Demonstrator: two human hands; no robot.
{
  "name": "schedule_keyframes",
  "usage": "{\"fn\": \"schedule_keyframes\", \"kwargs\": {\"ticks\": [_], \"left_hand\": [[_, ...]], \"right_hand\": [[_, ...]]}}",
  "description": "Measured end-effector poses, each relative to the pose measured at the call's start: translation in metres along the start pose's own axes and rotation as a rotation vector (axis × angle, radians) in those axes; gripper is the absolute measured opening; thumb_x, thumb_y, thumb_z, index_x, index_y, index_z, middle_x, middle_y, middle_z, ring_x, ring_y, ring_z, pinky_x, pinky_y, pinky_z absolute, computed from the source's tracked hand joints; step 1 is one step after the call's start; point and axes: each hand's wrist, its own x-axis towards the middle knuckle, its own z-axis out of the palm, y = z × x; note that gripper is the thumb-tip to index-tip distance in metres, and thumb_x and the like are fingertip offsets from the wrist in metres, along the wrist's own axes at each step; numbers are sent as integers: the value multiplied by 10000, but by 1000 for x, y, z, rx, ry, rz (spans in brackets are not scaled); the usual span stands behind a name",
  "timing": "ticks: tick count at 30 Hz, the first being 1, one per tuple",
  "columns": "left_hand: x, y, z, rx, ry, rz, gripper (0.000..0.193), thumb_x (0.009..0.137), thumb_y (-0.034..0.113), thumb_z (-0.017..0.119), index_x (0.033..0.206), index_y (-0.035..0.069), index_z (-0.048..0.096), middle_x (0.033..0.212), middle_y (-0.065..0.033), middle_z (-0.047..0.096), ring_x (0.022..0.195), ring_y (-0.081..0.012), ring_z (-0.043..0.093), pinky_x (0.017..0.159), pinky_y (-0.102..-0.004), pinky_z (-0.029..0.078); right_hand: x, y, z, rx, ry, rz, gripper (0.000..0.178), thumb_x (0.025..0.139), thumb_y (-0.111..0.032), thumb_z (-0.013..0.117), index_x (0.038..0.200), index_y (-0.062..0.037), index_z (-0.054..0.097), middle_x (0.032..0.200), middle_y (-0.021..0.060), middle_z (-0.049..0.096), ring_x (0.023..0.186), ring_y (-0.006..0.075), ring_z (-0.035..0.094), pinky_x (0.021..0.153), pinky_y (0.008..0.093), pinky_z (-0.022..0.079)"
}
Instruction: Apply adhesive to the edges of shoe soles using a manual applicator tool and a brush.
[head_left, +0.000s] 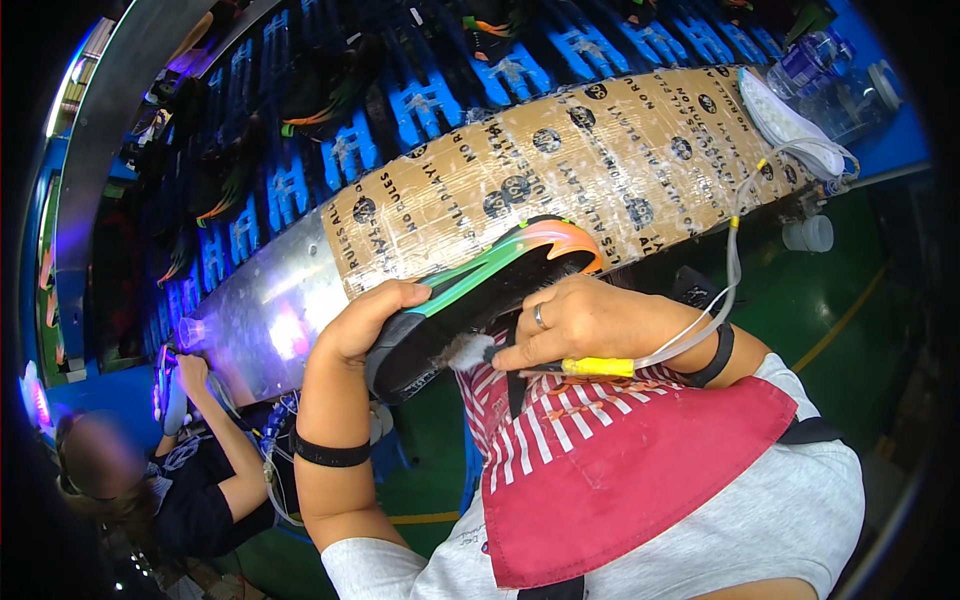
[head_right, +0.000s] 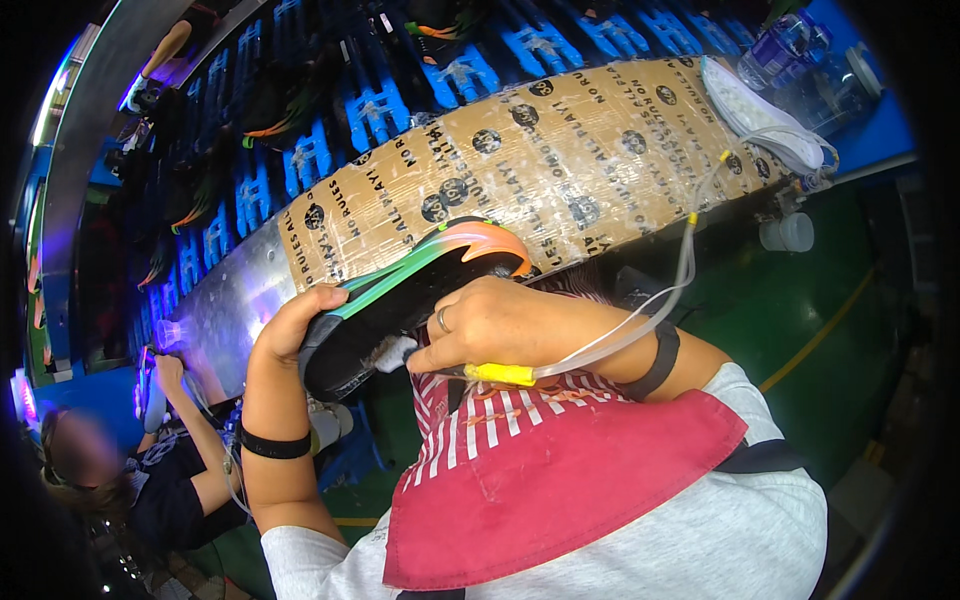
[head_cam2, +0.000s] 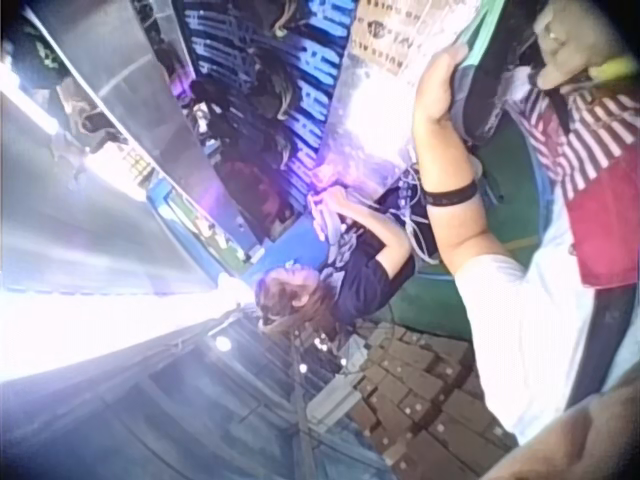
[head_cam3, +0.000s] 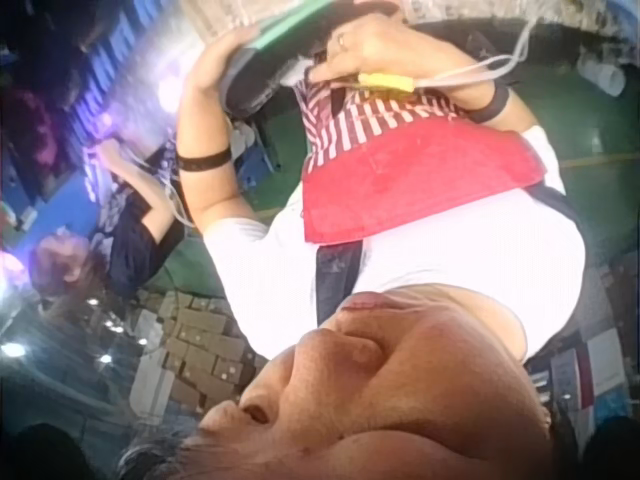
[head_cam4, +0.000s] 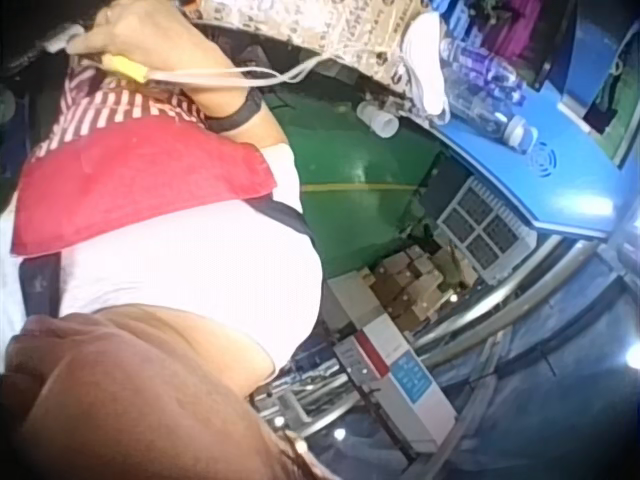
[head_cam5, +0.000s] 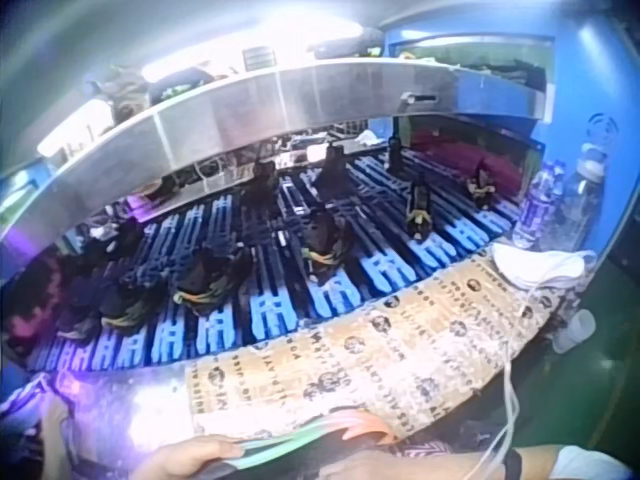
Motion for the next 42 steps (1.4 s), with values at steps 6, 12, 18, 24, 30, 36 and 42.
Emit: {"fn": "schedule_keyframes", "kwargs": {"ticks": [6, 12, 18, 24, 30, 36, 42], "left_hand": [[-6, 6, 2, -32, 73, 14, 330, 768, 198, 566, 992, -43, 596, 932, -121, 627, 802, -171, 594, 744, -268, 464], [-5, 4, 19, -268, 130, 50, 414, 756, 163, 557, 1106, -53, 512, 1014, -155, 596, 838, -212, 607, 777, -301, 480], [-4, 5, 19, -400, 95, 47, 433, 764, 173, 536, 1128, -56, 486, 1025, -178, 591, 866, -245, 612, 792, -324, 495], [4, -12, 34, -394, 21, 174, 506, 791, 284, 460, 1171, -50, 456, 1066, -191, 572, 918, -258, 592, 844, -351, 464], [8, -32, 42, -523, 48, 251, 543, 794, 296, 436, 1213, -48, 413, 1107, -198, 549, 956, -274, 576, 856, -360, 458], [17, -39, 44, -647, -3, 295, 544, 790, 294, 413, 1220, -39, 405, 1107, -200, 548, 937, -282, 586, 843, -379, 472], [17, -53, 47, -723, 83, 338, 542, 791, 325, 400, 1206, -21, 427, 1097, -185, 557, 928, -284, 588, 826, -397, 479]], "right_hand": [[-4, -1, 1, -65, -37, 23, 355, 619, -45, 601, 969, -99, 629, 692, 44, 546, 685, 214, 564, 577, 315, 455], [3, -2, 7, 23, 244, -63, 309, 646, -44, 603, 946, -116, 630, 645, 47, 533, 643, 200, 559, 563, 313, 454], [-4, 0, 12, 148, 141, -68, 254, 675, -87, 666, 927, -77, 636, 672, 65, 580, 610, 222, 570, 553, 315, 468], [-1, 12, 7, 241, 448, 276, 216, 687, -131, 715, 884, -57, 667, 720, 108, 635, 605, 214, 604, 564, 280, 466], [-6, 22, -4, 521, 532, 601, 232, 692, -182, 708, 869, -37, 670, 762, 118, 655, 710, 166, 629, 663, 266, 481], [-6, 28, -10, 438, 610, 522, 207, 702, -157, 697, 857, -22, 669, 754, 117, 655, 686, 155, 621, 645, 261, 478], [-7, 37, -15, -53, 815, 417, 217, 706, -98, 681, 907, -22, 653, 691, 105, 617, 588, 178, 586, 531, 268, 447]]}}
